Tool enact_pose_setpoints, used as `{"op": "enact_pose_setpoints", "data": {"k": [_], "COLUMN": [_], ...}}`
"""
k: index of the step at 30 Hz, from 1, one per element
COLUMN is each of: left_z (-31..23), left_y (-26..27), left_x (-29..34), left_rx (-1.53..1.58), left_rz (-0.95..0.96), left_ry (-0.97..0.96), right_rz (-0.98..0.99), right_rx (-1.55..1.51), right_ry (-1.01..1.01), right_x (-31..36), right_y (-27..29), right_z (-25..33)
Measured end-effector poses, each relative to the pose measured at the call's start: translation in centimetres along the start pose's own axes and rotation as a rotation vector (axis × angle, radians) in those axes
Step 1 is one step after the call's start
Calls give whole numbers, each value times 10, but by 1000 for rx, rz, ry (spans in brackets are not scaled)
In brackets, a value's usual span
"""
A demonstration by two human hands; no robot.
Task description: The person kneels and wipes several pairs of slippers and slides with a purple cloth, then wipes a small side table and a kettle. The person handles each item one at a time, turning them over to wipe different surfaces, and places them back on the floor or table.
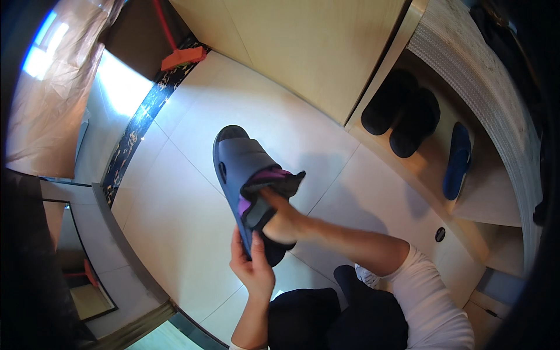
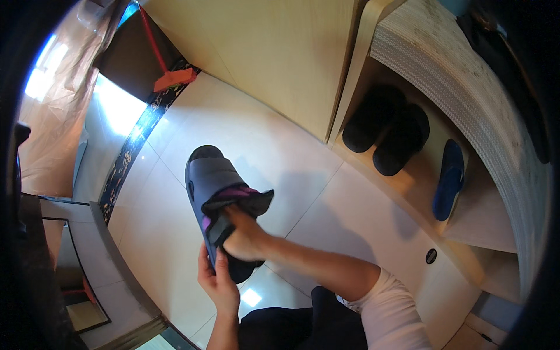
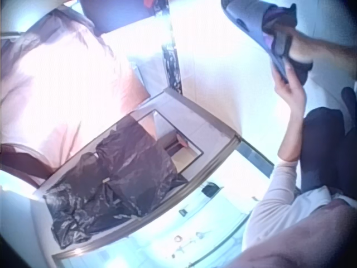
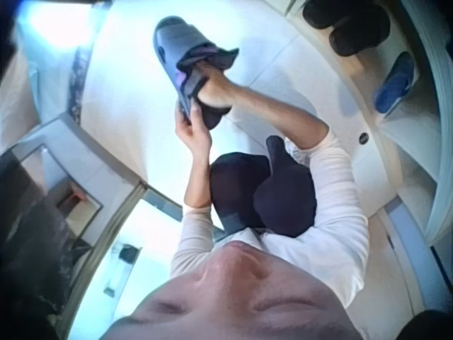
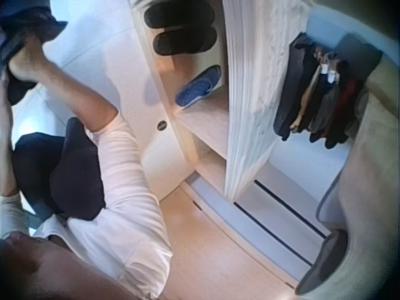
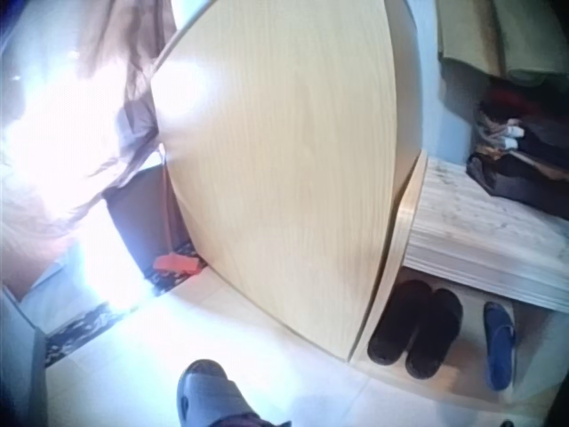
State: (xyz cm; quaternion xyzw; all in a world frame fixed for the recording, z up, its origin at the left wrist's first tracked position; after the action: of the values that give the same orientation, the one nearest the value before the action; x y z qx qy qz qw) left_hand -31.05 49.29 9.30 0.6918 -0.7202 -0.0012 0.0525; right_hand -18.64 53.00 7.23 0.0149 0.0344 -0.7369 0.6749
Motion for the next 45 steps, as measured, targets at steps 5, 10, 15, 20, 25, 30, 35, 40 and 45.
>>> {"op": "enact_pose_setpoints", "data": {"k": [5, 10, 15, 20, 25, 30, 35, 40, 45], "left_z": [-6, -26, -33, -8, 37, 43, 65, 20, -29], "left_y": [17, -7, -13, -42, -42, -37, -55, -35, -33], "left_x": [-14, 4, -6, -10, -26, -52, -32, -38, -54], "left_rx": [-181, -221, -228, 397, 645, 835, 713, 585, 990], "left_rz": [-6, -8, 28, 291, 177, 179, 210, 96, 195], "left_ry": [-148, -293, -194, 178, 597, 338, 407, 67, 28], "right_rz": [209, -100, -243, -99, 27, -134, 37, -47, 65], "right_rx": [404, 375, 136, -756, -366, 100, -260, 90, 198], "right_ry": [337, 360, 269, -204, -109, 391, -231, 274, 356], "right_x": [49, -13, -9, 9, 13, 42, 1, 3, 50], "right_y": [-31, 4, 4, 1, -8, -9, 4, -3, -20], "right_z": [55, 62, 63, 24, 24, 78, 30, 70, 65]}}
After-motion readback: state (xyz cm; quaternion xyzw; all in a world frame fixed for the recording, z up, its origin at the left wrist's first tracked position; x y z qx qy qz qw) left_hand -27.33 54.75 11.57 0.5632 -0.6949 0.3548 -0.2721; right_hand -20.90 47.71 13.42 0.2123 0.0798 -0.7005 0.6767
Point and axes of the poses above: each hand's wrist, its own x-axis away from the middle knuckle, its own y-axis out of the back of the hand, z = x × y, the point moved 9 cm from there along -x, towards the middle knuckle, and after that the axes turned 2 degrees about x, right-handed, at the moved point
